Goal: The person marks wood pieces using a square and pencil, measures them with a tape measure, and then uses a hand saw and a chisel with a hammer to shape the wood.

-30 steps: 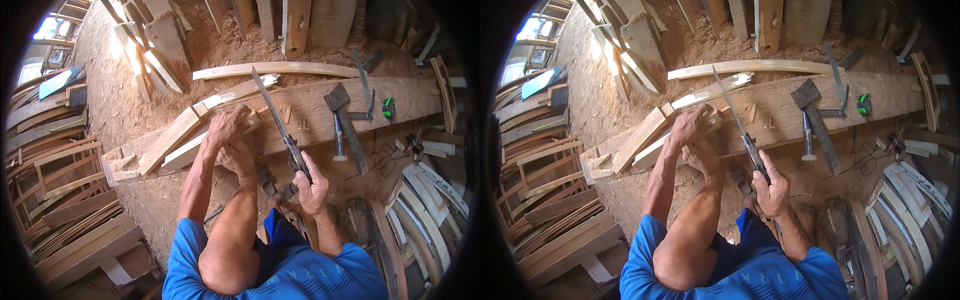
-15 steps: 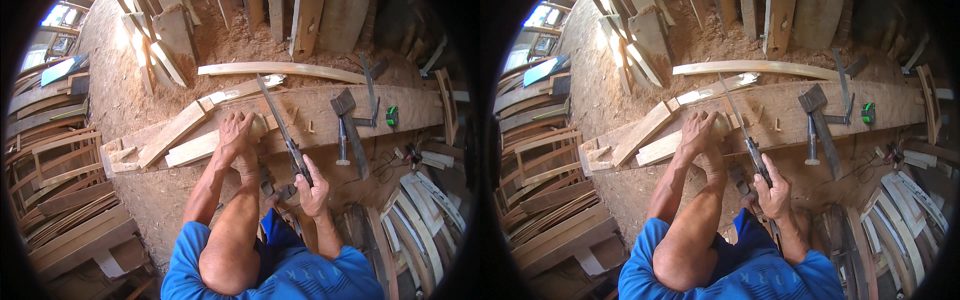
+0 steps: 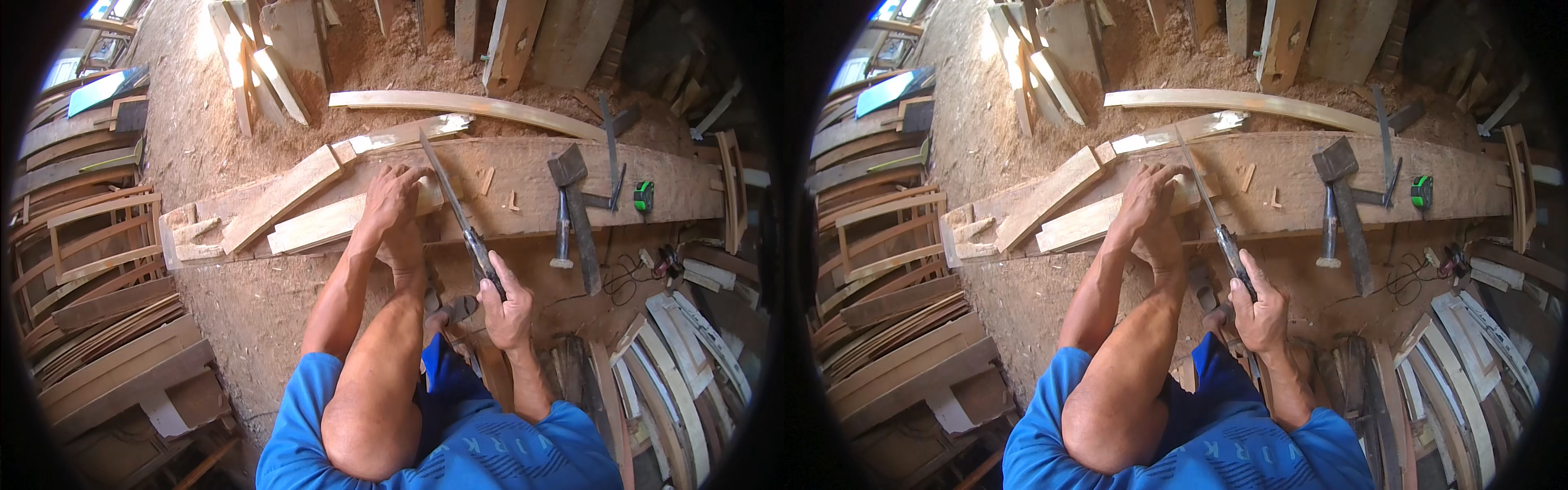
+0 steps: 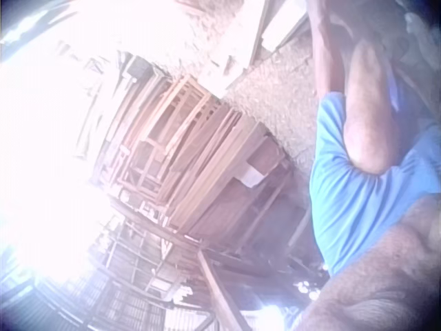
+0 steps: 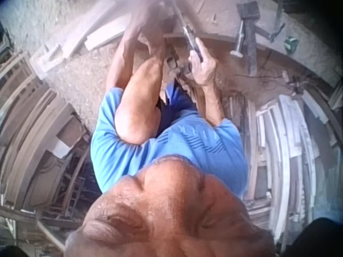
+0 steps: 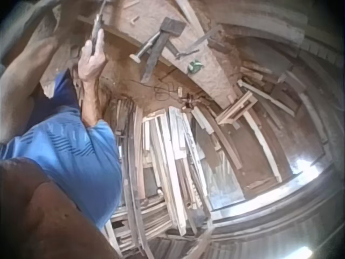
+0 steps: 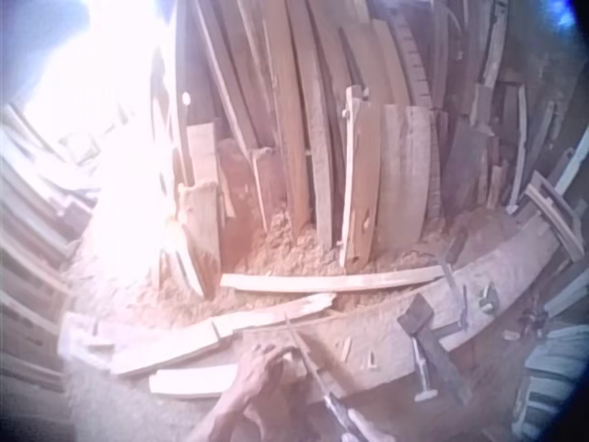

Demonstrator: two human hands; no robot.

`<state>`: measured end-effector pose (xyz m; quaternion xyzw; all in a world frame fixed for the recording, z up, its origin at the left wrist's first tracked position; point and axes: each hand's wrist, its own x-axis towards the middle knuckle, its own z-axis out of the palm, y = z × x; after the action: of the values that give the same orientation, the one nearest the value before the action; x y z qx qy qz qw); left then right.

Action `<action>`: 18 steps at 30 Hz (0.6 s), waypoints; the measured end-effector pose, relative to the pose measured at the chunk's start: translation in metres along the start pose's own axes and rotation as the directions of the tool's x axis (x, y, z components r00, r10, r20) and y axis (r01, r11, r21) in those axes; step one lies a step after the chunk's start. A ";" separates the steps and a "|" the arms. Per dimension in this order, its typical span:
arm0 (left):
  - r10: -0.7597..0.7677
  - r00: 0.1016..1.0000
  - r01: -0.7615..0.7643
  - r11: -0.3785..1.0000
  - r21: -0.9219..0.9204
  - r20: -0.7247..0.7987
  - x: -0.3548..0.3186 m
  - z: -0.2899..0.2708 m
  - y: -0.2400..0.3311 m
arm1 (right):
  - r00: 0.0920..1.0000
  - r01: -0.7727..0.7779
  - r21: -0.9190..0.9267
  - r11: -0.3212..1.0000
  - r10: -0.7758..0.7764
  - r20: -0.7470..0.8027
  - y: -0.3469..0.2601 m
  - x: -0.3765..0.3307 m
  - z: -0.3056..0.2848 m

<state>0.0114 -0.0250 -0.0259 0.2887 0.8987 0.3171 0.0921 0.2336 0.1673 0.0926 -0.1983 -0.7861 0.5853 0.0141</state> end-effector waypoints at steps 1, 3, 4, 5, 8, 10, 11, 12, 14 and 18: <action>-0.001 1.000 0.001 1.000 -0.002 0.001 0.000 0.001 0.001 | 1.000 -0.004 0.003 1.000 0.004 -0.001 0.001 -0.001 0.000; -0.012 1.000 0.012 1.000 -0.028 -0.021 0.002 0.004 0.001 | 1.000 -0.010 0.005 1.000 0.010 -0.001 0.003 -0.001 0.000; -0.015 1.000 0.015 1.000 -0.027 -0.021 0.002 0.005 0.001 | 1.000 0.001 -0.008 1.000 0.000 0.009 0.004 -0.001 0.000; -0.014 1.000 0.013 1.000 -0.024 -0.027 0.002 0.006 0.001 | 1.000 0.011 -0.022 1.000 -0.011 0.019 0.005 -0.001 0.001; -0.007 1.000 0.007 1.000 -0.021 -0.024 0.003 0.005 0.000 | 1.000 0.006 -0.035 0.999 -0.006 0.024 0.010 0.004 0.006; -0.001 1.000 0.001 1.000 -0.019 -0.017 0.003 0.005 0.001 | 1.000 -0.001 -0.044 0.999 0.002 0.027 0.004 -0.001 0.003; -0.020 1.000 0.020 1.000 -0.016 -0.015 0.002 0.006 0.001 | 1.000 -0.009 -0.053 0.999 0.010 0.028 0.001 -0.002 0.002; -0.040 0.999 0.039 0.999 -0.013 -0.014 0.002 0.006 0.000 | 1.000 -0.005 -0.052 0.999 0.007 0.029 -0.001 -0.001 0.003; -0.030 0.999 0.029 0.999 -0.029 -0.019 0.002 0.005 -0.001 | 0.999 0.029 -0.114 0.993 -0.025 0.039 -0.003 -0.002 0.002; -0.042 0.998 0.042 0.999 -0.009 -0.051 0.002 0.006 0.002 | 0.997 0.066 -0.107 0.992 -0.063 0.033 0.000 -0.004 0.003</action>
<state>0.0128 -0.0191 -0.0290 0.2613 0.9053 0.3259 0.0770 0.2369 0.1636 0.0926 -0.1645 -0.8228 0.5438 0.0103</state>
